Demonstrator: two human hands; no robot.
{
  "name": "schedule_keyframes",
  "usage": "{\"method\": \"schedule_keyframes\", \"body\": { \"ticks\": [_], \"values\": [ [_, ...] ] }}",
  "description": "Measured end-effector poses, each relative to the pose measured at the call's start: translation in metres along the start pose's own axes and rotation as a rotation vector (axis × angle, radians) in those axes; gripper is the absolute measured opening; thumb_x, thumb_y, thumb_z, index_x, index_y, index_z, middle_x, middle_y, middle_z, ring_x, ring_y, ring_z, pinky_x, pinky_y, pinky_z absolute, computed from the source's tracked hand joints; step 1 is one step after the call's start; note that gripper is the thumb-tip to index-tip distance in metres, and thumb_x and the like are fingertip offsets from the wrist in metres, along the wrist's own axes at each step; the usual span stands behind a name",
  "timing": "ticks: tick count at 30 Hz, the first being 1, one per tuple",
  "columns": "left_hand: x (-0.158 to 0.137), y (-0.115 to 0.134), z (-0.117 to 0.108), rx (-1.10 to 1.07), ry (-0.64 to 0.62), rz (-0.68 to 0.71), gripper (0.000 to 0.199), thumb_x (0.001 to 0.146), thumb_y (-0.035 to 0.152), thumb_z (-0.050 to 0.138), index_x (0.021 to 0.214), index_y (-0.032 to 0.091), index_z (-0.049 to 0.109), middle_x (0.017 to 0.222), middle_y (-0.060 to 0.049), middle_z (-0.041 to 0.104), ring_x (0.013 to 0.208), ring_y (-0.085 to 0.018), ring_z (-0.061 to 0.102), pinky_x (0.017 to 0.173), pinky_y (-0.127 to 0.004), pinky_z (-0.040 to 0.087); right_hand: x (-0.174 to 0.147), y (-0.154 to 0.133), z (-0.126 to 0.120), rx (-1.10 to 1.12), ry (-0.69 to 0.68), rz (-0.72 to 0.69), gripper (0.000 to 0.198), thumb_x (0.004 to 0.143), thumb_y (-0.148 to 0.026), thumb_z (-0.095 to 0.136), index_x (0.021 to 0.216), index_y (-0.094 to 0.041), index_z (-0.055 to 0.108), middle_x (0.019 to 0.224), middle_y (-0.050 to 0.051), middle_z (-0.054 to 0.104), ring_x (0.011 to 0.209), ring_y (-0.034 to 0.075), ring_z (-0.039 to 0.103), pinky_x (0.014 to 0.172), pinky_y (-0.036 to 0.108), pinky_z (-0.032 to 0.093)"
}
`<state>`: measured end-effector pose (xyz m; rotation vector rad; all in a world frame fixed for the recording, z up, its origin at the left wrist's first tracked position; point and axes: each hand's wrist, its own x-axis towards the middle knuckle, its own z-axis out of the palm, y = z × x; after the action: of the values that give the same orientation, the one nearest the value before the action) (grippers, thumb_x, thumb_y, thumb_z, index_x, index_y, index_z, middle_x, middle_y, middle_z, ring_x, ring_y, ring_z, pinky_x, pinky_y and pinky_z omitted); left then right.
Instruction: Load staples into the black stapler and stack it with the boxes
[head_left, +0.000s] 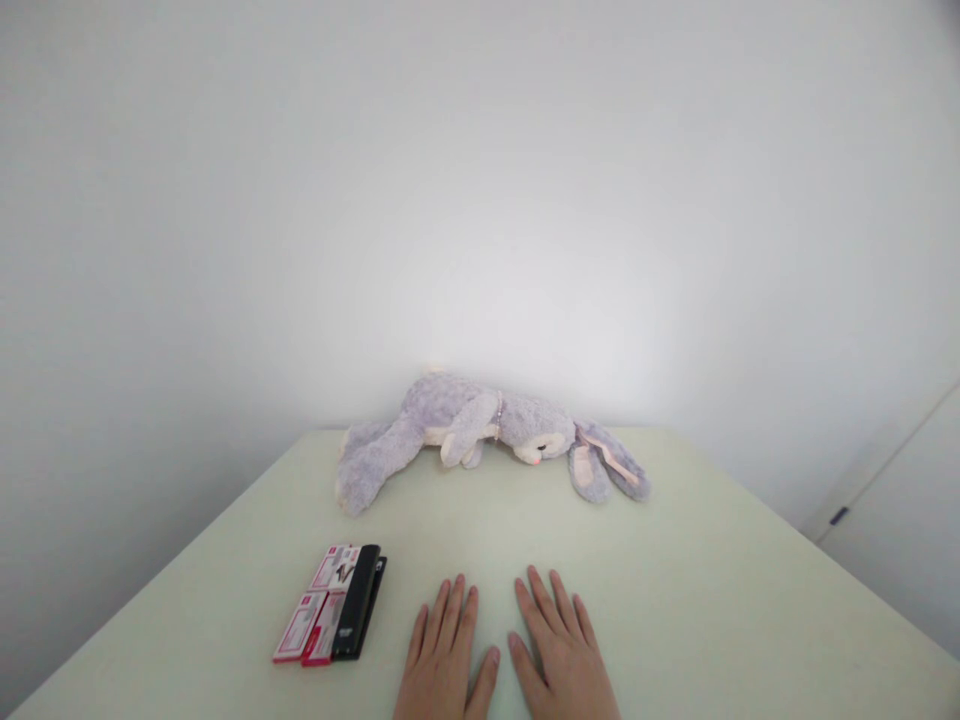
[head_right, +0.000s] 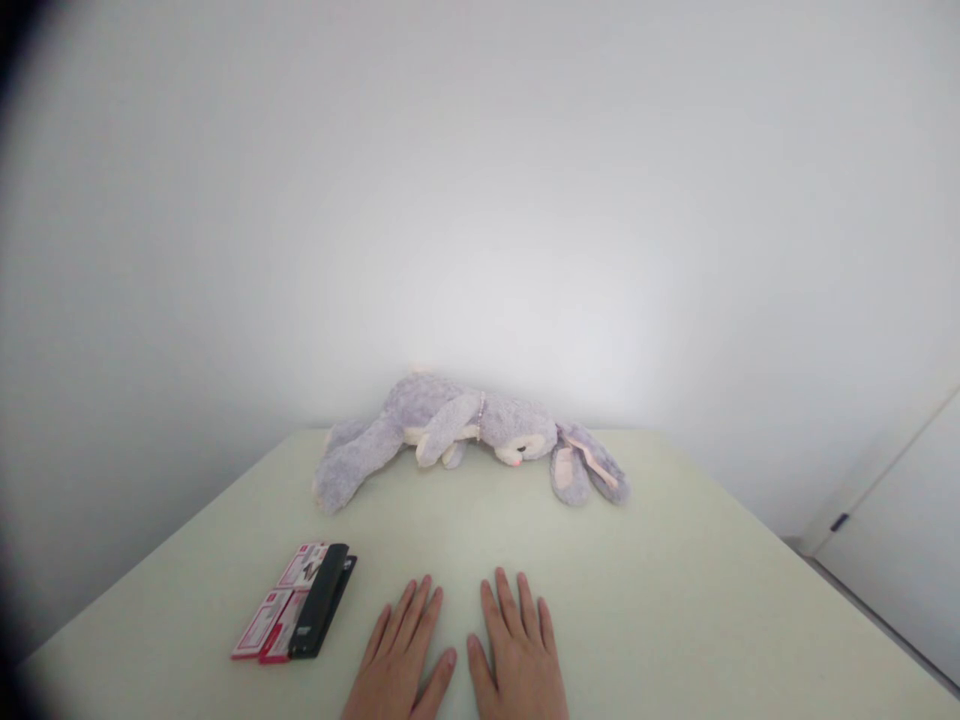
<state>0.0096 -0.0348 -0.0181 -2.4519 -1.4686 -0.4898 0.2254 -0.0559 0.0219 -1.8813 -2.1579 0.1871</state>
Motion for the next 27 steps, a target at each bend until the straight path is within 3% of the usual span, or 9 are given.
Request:
{"method": "schedule_keyframes", "body": {
  "ticks": [27],
  "values": [
    [-0.0006,-0.0021,0.0062,0.001,0.084,0.024,0.068,0.101,0.051,0.046,0.161,0.026,0.024,0.163,-0.005,0.035,0.146,-0.029,0.043,0.11,-0.047,0.046,0.0002,0.0017,0.0006,0.003,0.0,-0.003,0.061,0.103,-0.056,0.034,0.158,-0.033,0.028,0.165,-0.005,0.016,0.154,0.033,0.016,0.123,0.061,0.028]
  ]
}}
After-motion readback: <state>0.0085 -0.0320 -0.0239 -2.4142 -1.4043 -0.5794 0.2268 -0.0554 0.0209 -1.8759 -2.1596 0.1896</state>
